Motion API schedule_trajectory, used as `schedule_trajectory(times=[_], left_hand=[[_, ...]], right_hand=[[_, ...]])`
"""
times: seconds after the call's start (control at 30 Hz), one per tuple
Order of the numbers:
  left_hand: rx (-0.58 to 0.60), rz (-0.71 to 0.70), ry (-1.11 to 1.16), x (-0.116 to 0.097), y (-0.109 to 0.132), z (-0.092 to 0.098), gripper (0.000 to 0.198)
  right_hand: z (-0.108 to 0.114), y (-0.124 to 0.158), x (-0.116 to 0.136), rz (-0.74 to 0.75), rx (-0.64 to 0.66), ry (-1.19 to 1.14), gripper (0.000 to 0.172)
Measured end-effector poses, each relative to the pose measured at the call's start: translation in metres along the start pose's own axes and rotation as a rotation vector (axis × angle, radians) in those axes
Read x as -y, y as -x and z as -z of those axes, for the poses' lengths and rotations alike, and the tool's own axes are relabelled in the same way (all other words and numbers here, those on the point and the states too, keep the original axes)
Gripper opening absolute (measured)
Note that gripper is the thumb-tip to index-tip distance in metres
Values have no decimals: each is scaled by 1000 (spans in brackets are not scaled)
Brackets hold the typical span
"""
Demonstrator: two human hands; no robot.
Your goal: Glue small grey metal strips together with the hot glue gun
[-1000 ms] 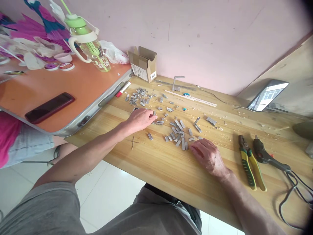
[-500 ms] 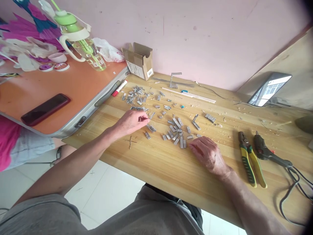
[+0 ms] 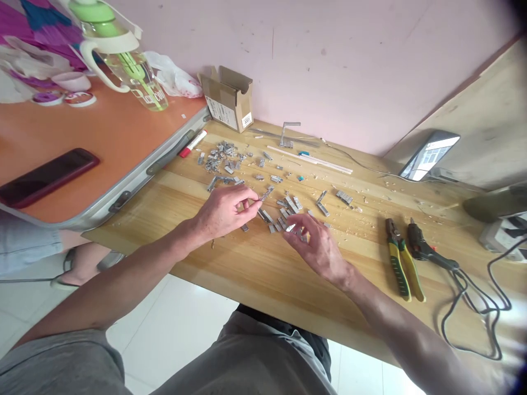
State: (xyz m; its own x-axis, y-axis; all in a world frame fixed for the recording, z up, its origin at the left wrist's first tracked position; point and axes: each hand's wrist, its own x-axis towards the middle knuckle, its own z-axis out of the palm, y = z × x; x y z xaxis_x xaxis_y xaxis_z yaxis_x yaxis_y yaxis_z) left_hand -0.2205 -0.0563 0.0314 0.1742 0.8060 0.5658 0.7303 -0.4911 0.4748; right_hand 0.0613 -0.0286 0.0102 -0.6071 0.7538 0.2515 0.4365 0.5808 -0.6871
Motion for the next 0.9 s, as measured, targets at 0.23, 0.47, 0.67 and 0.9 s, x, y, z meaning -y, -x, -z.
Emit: schedule_trajectory(times=[0.23,0.47,0.67,0.9], left_hand=[[-128,93,226,-25,-12,-6,13],[295,579,824,-12,-7,-27,47],[245,599,856,-4,-2,-38,50],[242,575,1000,2,0,-46,47]], right_hand=[[-28,-36,18,-73,-99,-132,14],[-36,-28,15,-198,-144,-494,27],[-32,-22,15,-261,-162,-488,24],[-22,-25,0,-440,-178,-613,36]])
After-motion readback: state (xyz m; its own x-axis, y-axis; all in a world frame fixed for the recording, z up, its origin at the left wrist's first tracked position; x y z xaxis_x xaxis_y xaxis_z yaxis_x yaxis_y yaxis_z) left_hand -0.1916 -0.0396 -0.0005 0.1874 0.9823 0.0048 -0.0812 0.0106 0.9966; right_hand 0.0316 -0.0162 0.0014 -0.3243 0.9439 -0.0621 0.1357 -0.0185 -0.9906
